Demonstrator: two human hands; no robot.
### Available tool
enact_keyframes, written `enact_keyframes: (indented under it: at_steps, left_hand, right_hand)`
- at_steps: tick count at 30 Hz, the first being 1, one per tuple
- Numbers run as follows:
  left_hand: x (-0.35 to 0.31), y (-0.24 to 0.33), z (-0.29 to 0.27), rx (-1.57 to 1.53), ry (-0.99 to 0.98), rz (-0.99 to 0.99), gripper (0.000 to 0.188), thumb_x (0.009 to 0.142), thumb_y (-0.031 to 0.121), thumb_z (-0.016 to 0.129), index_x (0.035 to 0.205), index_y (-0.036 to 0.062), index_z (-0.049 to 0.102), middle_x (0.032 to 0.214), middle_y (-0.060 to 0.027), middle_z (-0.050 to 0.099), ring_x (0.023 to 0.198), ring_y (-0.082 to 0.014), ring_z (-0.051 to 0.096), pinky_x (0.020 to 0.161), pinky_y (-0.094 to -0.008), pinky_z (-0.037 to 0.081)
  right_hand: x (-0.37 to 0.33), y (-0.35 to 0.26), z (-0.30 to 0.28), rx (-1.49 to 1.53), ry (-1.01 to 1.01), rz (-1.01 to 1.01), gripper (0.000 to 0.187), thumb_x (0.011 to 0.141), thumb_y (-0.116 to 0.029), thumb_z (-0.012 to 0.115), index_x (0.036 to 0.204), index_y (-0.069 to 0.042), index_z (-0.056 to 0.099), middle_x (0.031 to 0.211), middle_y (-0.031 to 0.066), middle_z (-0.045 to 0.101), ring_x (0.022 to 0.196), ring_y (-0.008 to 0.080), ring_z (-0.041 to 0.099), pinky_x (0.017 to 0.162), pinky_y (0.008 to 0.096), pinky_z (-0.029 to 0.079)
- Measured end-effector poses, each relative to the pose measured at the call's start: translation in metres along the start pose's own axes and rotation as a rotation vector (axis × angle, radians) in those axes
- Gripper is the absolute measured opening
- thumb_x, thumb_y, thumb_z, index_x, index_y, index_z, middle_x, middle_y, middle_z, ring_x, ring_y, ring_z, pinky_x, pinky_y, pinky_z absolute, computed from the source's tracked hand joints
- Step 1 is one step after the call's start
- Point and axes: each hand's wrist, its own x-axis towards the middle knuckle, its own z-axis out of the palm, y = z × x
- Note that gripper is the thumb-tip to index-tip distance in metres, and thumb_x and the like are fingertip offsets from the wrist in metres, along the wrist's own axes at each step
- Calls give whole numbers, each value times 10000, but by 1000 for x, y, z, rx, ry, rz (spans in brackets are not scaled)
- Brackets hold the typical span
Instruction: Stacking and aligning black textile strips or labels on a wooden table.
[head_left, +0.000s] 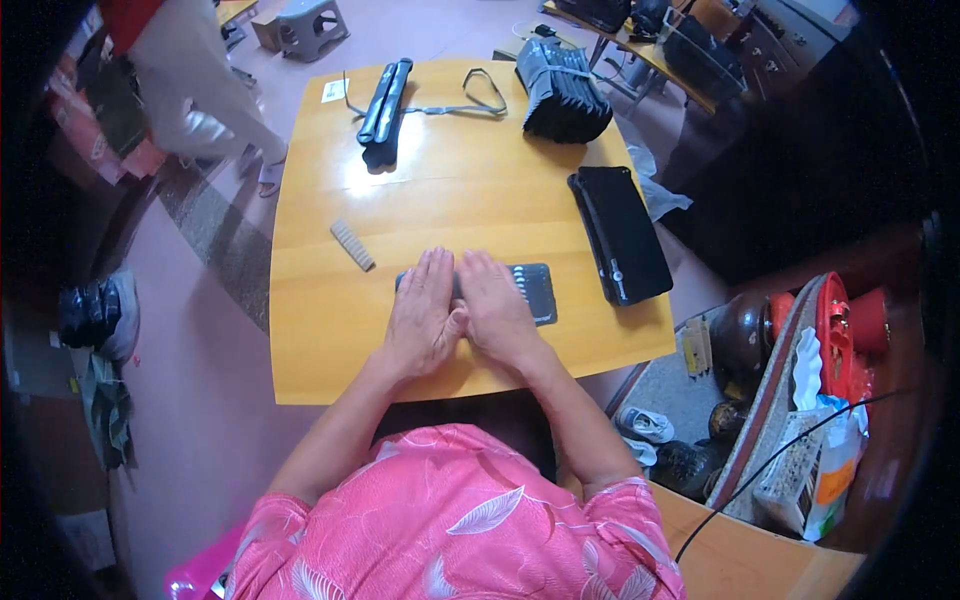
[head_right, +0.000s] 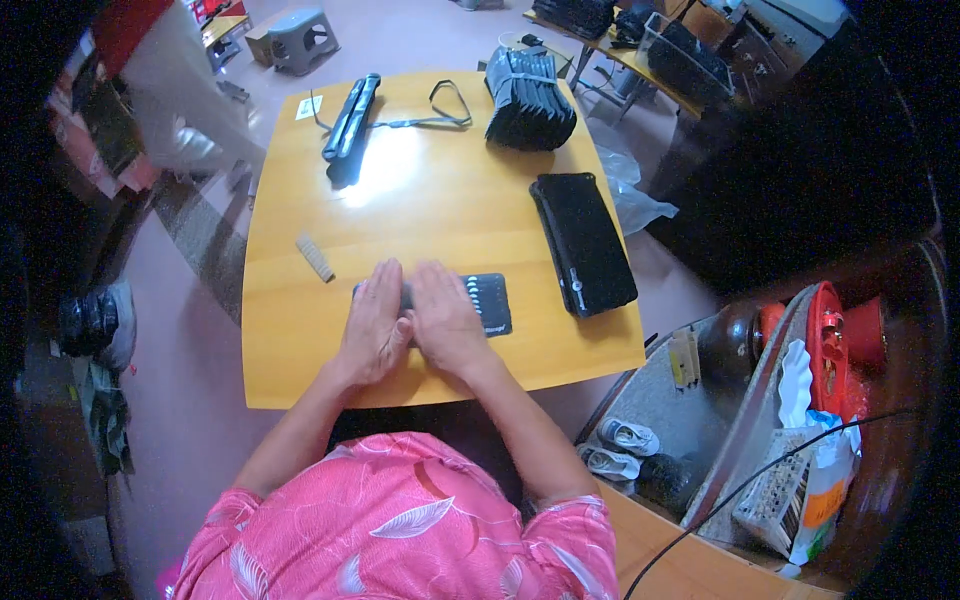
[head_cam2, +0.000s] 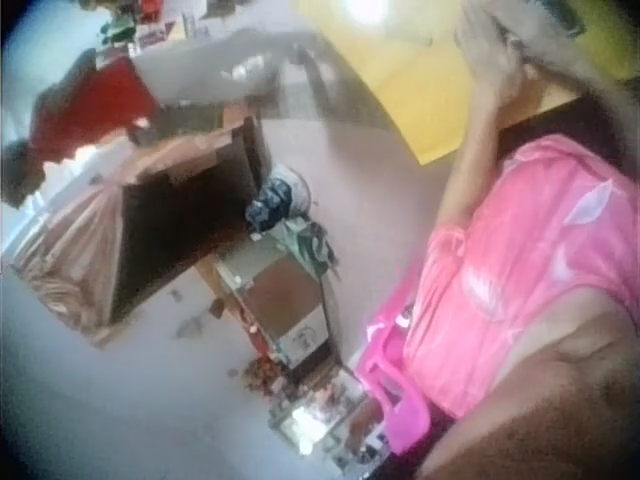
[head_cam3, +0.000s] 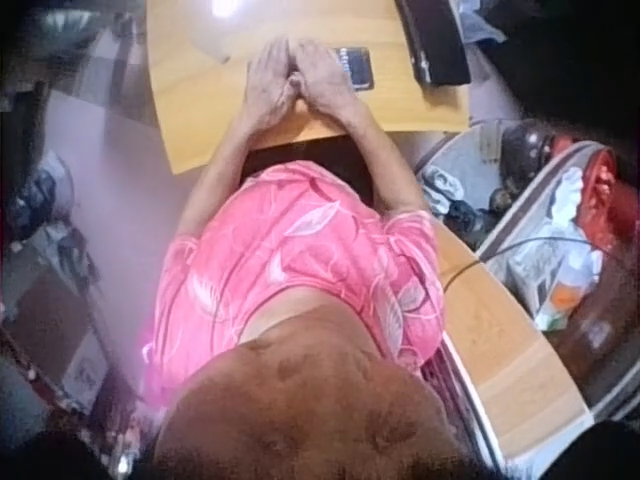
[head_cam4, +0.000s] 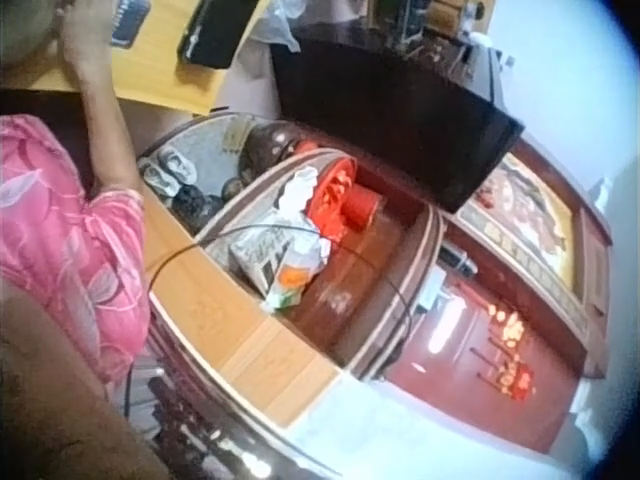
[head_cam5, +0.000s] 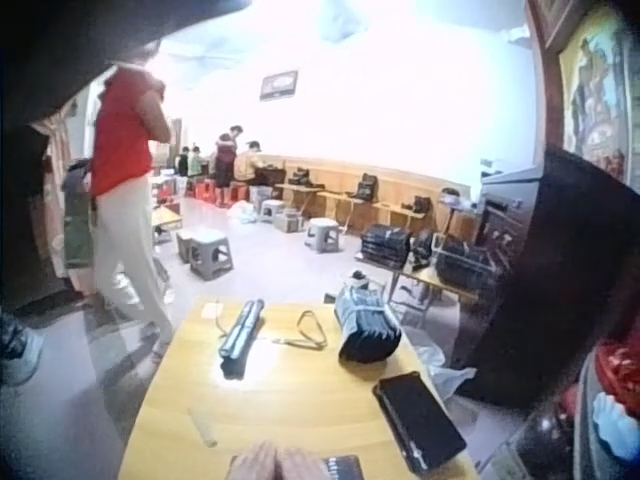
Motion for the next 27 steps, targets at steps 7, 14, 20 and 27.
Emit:
enact_keyframes:
  at_steps: [7, 14, 20, 27]
  left_hand:
    - [3, 18, 1, 424, -101, -20, 614, 877, 470, 490, 1336, 65, 456, 1419, -221, 359, 1329, -390, 307, 1053, -579, 222]
    - [11, 19, 3, 463, -161, -91, 606, 848, 451, 544, 1329, 90, 476, 1417, -218, 359, 1328, -415, 290, 1008, -670, 193]
    - [12, 18, -1, 445, -133, -123, 612, 857, 442, 535, 1374, 132, 428, 1423, -240, 326, 1326, -443, 268, 1002, -685, 180]
    - [3, 23, -11, 342, -150, -38, 662, 873, 541, 471, 1410, 163, 389, 1455, -208, 309, 1347, -416, 258, 1009, -685, 160]
  right_hand:
    - [-14, 25, -34, -161, -99, 102, 655, 891, -414, 502, 1366, 22, 388, 1457, 204, 321, 1375, 328, 260, 1120, 479, 185]
    - [-4, 26, -36, -124, -186, 100, 570, 882, -411, 512, 1385, -157, 427, 1470, 196, 293, 1377, 361, 242, 1113, 522, 159]
    - [2, 14, -45, -132, -177, 98, 529, 866, -369, 522, 1357, -180, 467, 1462, 191, 301, 1371, 360, 244, 1104, 529, 174]
    - [-8, 15, -34, -181, -150, 100, 544, 848, -384, 536, 1343, -165, 481, 1438, 195, 336, 1348, 378, 272, 1089, 546, 190]
